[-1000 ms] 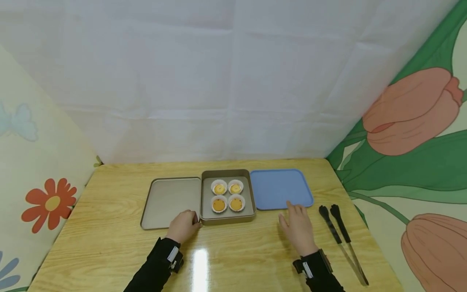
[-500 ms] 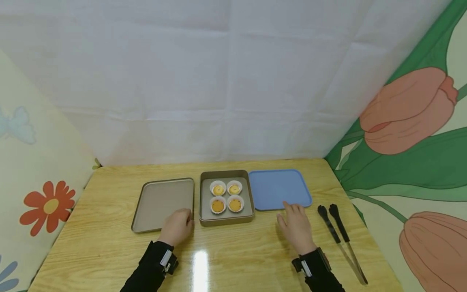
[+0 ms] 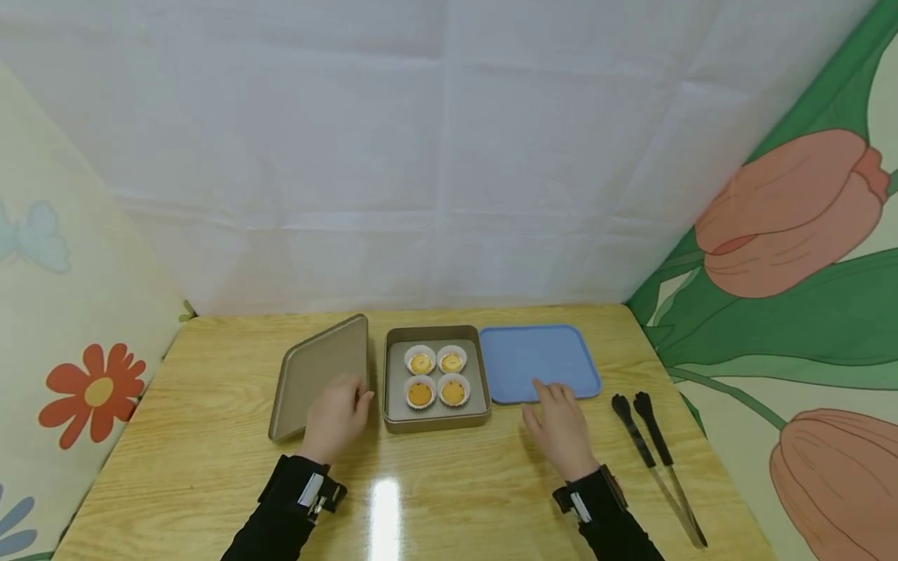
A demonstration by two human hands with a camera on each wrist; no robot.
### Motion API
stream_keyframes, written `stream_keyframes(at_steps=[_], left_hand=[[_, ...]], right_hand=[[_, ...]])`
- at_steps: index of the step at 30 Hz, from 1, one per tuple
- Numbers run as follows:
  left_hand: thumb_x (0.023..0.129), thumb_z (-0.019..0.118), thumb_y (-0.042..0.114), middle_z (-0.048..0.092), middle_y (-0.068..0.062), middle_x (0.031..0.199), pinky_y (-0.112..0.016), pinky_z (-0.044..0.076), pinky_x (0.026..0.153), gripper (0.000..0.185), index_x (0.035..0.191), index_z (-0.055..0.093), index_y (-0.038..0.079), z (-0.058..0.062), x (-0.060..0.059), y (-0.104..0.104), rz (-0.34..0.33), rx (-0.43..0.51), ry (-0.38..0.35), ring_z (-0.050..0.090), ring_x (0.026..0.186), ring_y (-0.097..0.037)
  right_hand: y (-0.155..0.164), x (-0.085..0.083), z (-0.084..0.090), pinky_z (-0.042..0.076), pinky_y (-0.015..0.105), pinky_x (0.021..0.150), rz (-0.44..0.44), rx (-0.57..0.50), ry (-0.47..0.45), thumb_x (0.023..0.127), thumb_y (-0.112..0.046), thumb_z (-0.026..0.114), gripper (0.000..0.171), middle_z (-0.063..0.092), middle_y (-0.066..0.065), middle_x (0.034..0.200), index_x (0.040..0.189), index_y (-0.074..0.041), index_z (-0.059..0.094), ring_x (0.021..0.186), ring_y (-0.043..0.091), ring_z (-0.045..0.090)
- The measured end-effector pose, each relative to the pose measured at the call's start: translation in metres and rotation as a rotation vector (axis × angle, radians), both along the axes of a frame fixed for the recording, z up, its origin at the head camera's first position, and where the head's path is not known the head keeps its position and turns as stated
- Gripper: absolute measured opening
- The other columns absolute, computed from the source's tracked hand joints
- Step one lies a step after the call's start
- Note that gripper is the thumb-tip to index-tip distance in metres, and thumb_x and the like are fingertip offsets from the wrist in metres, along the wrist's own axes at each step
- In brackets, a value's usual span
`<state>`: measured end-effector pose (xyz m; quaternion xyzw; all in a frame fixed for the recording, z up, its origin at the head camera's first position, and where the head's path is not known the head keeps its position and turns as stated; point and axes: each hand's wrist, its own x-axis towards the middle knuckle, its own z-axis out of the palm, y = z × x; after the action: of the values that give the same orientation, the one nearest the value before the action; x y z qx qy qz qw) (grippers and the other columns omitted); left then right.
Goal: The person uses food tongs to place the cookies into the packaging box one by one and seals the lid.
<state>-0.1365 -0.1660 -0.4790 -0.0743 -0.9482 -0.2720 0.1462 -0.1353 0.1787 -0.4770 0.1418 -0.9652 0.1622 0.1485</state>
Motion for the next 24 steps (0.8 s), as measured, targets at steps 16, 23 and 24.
stream_keyframes(at_steps=[16,23,24], left_hand=[[0.073,0.071,-0.002,0.037,0.004,0.068,-0.023,0.033,0.051,0.031,0.069,0.043,0.009,0.055,0.001,0.036,-0.169,0.154,0.418,0.036,0.060,-0.009],[0.072,0.072,-0.004,0.035,0.003,0.069,-0.021,0.032,0.052,0.030,0.073,0.044,0.008,0.070,0.001,0.058,-0.323,0.192,0.506,0.035,0.061,-0.009],[0.074,0.071,-0.002,0.035,0.002,0.069,-0.021,0.031,0.053,0.029,0.073,0.044,0.007,0.072,0.001,0.062,-0.348,0.201,0.517,0.035,0.062,-0.009]], right_hand=[[-0.037,-0.014,0.013,0.038,0.048,0.090,0.146,-0.189,-0.056,0.085,-0.018,0.064,0.049,0.052,0.023,0.116,0.125,0.006,0.049,0.110,0.039,0.045],[-0.053,-0.029,0.018,0.032,0.048,0.097,0.208,-0.336,-0.182,0.089,-0.018,0.060,0.053,0.045,0.024,0.128,0.132,0.006,0.041,0.120,0.038,0.039],[-0.055,-0.031,0.018,0.033,0.048,0.096,0.207,-0.365,-0.214,0.090,-0.019,0.058,0.054,0.043,0.023,0.129,0.134,0.005,0.039,0.120,0.037,0.039]])
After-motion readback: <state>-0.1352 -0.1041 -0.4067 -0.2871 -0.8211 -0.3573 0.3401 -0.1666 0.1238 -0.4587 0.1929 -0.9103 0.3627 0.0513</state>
